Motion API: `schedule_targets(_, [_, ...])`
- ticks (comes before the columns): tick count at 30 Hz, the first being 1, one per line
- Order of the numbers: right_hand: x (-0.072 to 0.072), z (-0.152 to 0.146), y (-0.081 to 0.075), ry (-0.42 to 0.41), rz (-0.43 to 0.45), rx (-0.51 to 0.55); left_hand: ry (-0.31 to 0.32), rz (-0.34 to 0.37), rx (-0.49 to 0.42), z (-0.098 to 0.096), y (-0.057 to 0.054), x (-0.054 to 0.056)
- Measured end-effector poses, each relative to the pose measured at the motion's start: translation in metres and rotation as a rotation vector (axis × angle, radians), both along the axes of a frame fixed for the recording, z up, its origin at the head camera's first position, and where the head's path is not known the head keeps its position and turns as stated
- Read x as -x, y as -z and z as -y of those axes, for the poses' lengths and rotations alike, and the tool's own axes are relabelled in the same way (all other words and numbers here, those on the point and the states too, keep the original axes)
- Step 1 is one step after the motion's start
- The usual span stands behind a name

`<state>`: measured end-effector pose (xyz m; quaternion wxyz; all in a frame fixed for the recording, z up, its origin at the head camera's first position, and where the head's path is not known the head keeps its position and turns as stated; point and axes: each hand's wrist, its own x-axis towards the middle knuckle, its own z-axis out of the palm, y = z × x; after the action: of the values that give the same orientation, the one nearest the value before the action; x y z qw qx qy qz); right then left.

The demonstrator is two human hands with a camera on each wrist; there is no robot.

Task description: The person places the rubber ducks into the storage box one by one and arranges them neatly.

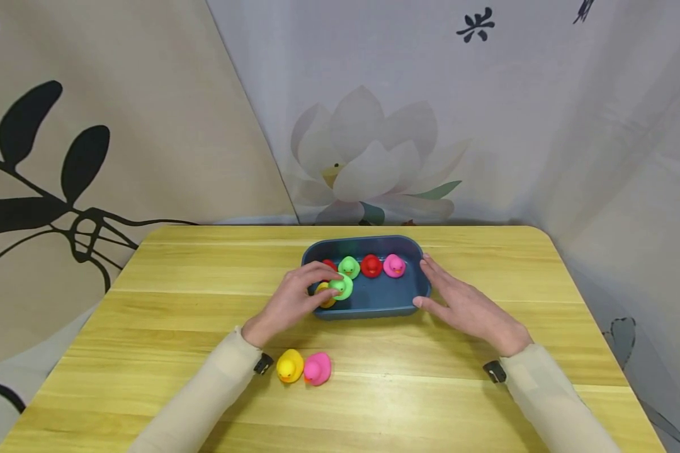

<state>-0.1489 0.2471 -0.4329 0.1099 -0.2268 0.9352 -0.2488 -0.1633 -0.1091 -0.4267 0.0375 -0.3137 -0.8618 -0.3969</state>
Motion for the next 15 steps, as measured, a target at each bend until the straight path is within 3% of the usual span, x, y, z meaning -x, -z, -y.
schedule_targets(15, [0.0005,-0.0014,0.0024,-0.005,-0.015,0.01,0.004,-0.01,0.133,-0.0085,0.0031,0.0049])
